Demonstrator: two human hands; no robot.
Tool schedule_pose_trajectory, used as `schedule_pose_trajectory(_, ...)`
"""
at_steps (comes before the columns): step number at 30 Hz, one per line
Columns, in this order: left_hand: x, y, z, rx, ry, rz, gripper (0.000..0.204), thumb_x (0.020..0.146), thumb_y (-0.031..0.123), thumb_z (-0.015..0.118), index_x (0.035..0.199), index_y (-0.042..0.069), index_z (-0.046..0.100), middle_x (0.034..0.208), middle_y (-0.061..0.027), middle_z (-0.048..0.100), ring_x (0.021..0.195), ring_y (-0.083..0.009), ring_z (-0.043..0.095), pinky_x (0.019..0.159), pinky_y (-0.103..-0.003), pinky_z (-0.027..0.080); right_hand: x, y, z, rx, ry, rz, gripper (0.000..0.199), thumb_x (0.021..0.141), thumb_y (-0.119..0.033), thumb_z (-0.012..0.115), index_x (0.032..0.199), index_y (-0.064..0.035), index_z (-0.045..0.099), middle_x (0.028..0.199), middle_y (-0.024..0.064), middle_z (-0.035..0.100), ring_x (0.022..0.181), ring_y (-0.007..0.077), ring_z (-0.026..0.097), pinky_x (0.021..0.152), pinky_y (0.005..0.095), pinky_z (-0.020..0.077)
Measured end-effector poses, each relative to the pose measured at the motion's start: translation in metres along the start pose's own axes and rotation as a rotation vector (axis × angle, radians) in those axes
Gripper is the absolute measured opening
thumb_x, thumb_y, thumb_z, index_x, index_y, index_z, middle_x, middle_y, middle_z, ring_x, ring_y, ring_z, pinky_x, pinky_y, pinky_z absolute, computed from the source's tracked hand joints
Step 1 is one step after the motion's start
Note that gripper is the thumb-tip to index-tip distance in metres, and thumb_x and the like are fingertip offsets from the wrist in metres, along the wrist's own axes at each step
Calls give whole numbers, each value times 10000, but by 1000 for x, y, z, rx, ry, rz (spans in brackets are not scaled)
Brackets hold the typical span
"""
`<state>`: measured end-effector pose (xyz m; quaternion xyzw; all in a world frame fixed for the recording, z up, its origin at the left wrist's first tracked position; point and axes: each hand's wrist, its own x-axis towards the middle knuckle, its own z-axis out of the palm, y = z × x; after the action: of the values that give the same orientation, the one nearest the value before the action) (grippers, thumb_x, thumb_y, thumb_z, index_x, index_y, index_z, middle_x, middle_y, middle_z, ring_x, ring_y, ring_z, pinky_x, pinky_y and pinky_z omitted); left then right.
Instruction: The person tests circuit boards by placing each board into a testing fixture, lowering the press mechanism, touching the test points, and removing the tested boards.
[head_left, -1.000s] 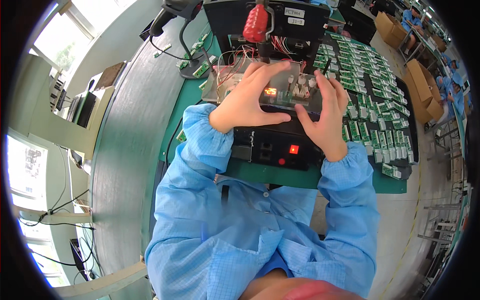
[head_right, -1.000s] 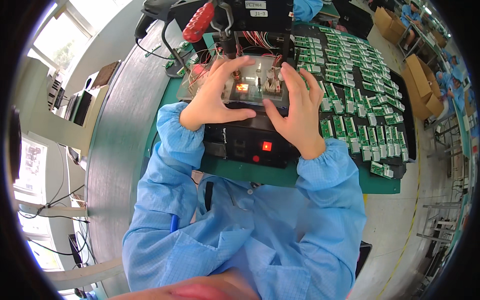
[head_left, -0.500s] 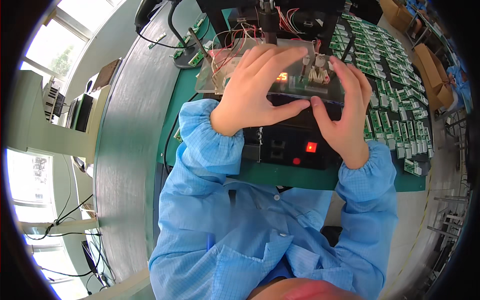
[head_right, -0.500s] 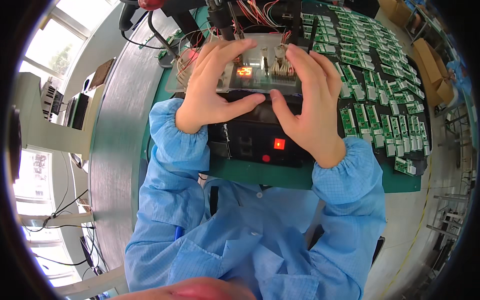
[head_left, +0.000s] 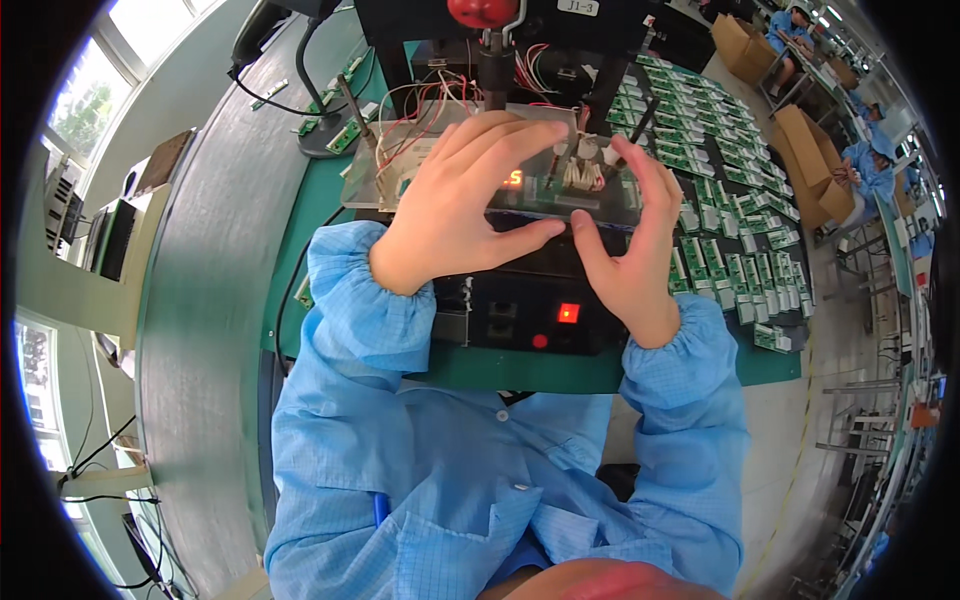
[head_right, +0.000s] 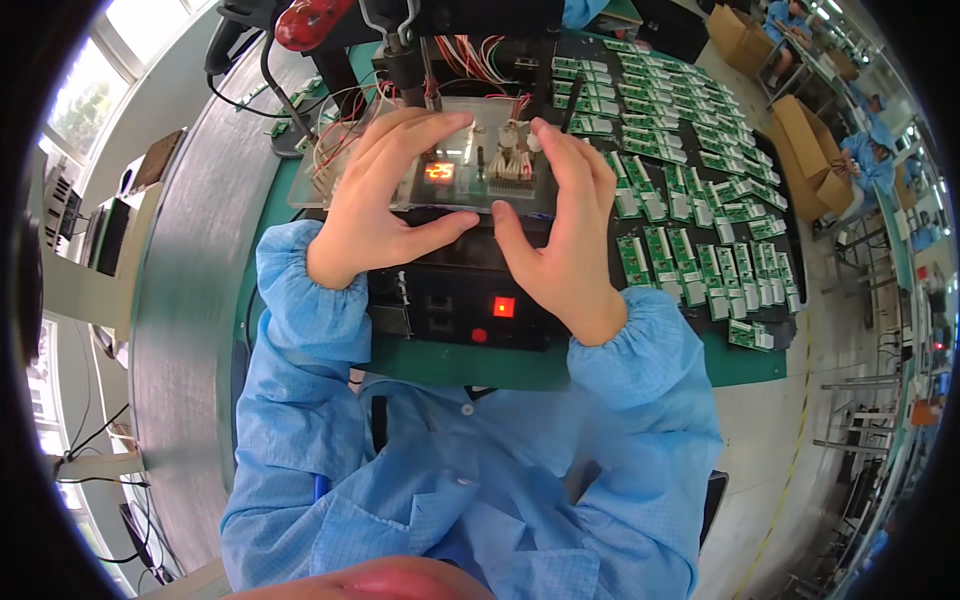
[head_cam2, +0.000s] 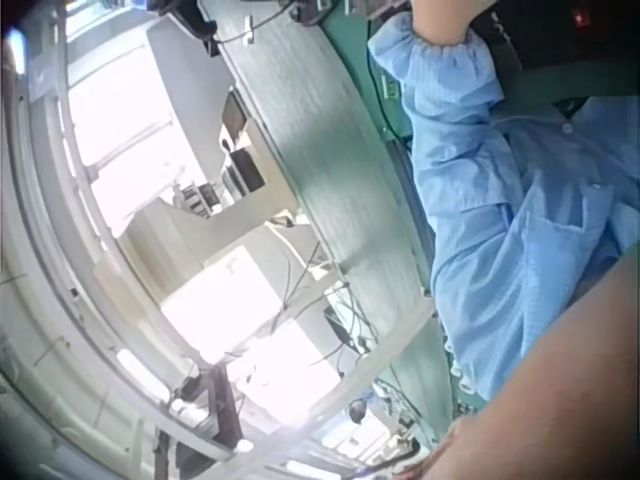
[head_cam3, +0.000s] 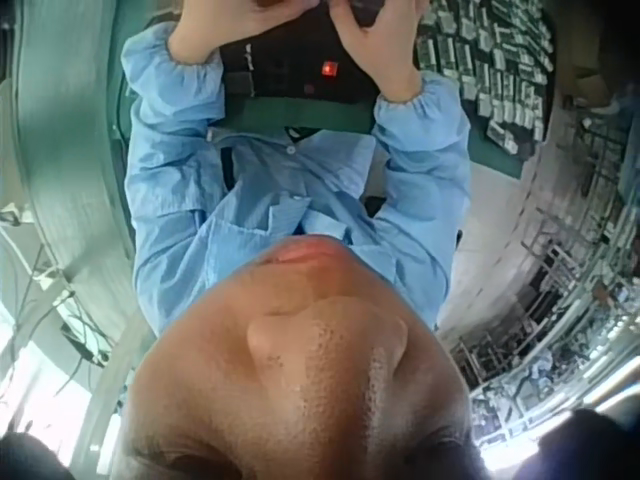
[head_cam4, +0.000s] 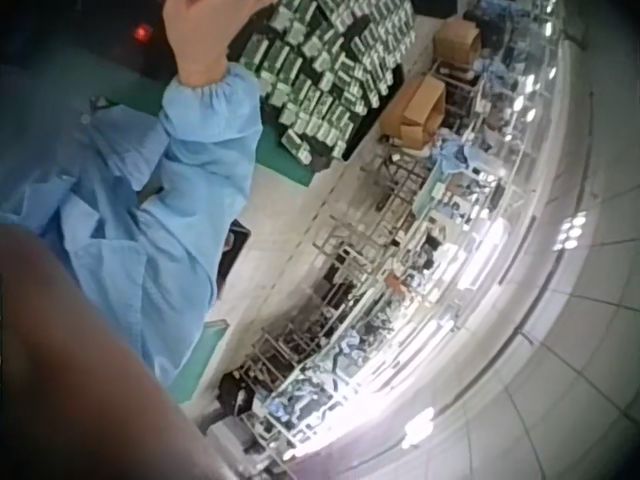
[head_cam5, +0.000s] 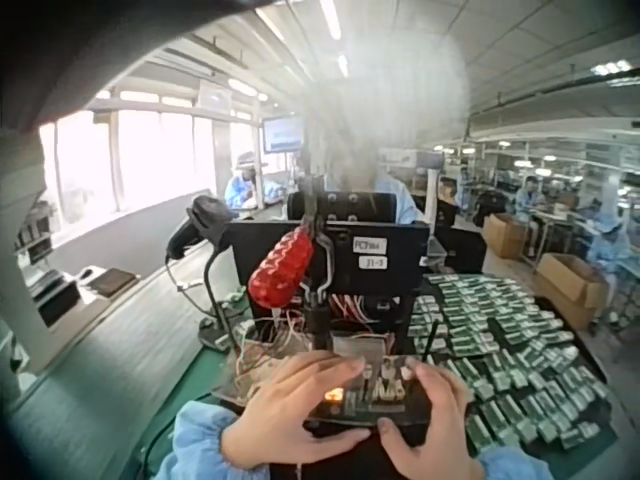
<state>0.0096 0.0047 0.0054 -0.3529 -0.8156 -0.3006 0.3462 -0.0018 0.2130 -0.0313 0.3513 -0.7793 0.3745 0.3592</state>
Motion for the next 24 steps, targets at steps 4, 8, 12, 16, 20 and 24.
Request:
schedule_pose_trajectory(4, 0, 1, -1, 30, -10, 3, 701, 643, 189, 844, 1272, 39, 571, 1233, -100, 620, 1138, -324, 552, 963, -415, 455, 0, -1, 0, 3, -8, -6, 723, 760, -8, 700, 1402, -5, 368, 1402, 158, 475, 1278, 317, 408, 1090, 417, 321)
schedule_pose_trajectory(8, 0, 1, -1, 47, -21, -8, 701, 644, 219, 848, 1271, 57, 579, 1208, -108, 619, 1134, -318, 551, 932, -413, 462, 1, 1, 1, 6, 9, -17, 758, 714, 2, 720, 1392, 0, 383, 1404, 129, 474, 1251, 339, 405, 1053, 422, 355)
schedule_pose_trajectory(12, 0, 1, 1, 53, -4, -7, 693, 664, 281, 818, 1292, 133, 564, 1176, -68, 622, 1149, -289, 547, 912, -414, 473, 1, 1, 2, 14, 1, -13, 751, 717, 1, 719, 1389, 3, 384, 1405, 133, 472, 1254, 336, 405, 1055, 423, 355)
schedule_pose_trajectory(16, -1, 1, 0, 59, 0, -17, 689, 662, 284, 819, 1287, 140, 569, 1176, -68, 621, 1145, -283, 548, 910, -414, 474, 1, 0, 1, 13, -12, 4, 750, 717, 2, 719, 1389, 2, 385, 1403, 137, 475, 1254, 339, 406, 1056, 426, 355)
schedule_pose_trajectory(20, -1, 2, 0, 42, -20, -7, 691, 646, 229, 848, 1274, 87, 595, 1188, -128, 600, 1132, -317, 550, 930, -410, 462, 1, 0, 1, -5, -14, -5, 747, 717, 3, 719, 1388, 0, 391, 1403, 139, 475, 1251, 343, 411, 1052, 428, 356)
schedule_pose_trajectory(24, 0, 1, 0, 41, -20, -25, 686, 664, 285, 818, 1286, 140, 570, 1186, -75, 619, 1150, -278, 546, 919, -417, 471, 0, 1, 2, -9, -11, -1, 744, 718, 2, 719, 1389, -7, 398, 1405, 139, 475, 1247, 345, 415, 1050, 428, 356)
